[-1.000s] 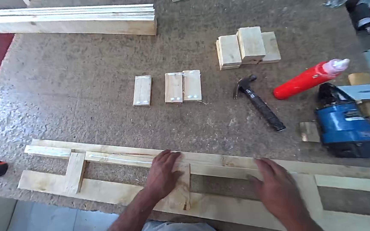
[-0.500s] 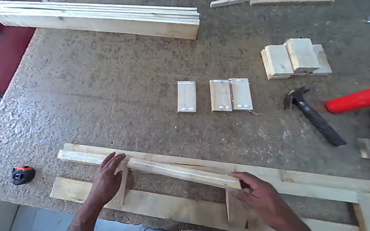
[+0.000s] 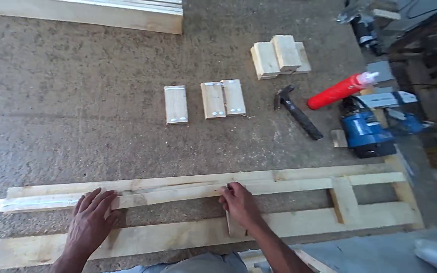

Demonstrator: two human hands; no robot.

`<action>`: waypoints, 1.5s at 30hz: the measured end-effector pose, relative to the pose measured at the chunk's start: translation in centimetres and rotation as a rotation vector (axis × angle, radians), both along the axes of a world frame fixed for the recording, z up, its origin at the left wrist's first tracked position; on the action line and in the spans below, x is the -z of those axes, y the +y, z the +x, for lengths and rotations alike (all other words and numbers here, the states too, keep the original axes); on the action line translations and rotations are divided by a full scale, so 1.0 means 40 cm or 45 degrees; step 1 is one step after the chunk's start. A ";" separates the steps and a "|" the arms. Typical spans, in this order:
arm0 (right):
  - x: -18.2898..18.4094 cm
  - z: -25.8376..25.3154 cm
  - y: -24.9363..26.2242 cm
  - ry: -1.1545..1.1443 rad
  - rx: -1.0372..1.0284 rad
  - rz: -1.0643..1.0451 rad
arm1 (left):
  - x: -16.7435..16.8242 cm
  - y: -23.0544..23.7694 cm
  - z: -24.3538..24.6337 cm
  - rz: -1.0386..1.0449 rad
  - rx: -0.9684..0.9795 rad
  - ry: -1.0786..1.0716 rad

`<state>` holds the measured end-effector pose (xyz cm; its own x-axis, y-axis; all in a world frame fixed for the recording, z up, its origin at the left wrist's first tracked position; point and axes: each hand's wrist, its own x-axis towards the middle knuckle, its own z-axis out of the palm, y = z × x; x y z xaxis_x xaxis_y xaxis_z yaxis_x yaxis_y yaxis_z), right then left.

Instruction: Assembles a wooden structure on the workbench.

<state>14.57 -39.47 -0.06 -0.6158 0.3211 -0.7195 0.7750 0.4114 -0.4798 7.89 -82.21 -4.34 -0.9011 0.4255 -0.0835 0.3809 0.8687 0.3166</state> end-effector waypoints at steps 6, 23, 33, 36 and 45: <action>-0.002 -0.013 -0.004 -0.142 -0.523 0.332 | 0.010 0.025 -0.033 -0.146 0.061 -0.037; 0.065 -0.011 -0.006 -0.080 -0.822 0.495 | -0.025 0.036 -0.052 -0.389 -0.017 -0.295; -0.068 -0.033 -0.310 0.355 -0.604 0.277 | -0.132 -0.303 -0.060 0.277 -0.727 -0.166; -0.085 -0.130 -0.604 0.609 -0.729 0.216 | -0.119 -0.547 -0.116 0.240 -0.921 -0.223; 0.038 -0.321 -1.011 0.233 -1.007 0.390 | 0.000 -0.756 -0.218 0.321 -0.677 -0.580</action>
<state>1.72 -79.90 -1.58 -0.8376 -0.0871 -0.5393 0.1281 0.9283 -0.3489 -0.83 -112.45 -4.33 -0.8902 -0.0025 -0.4556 -0.2871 0.7795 0.5567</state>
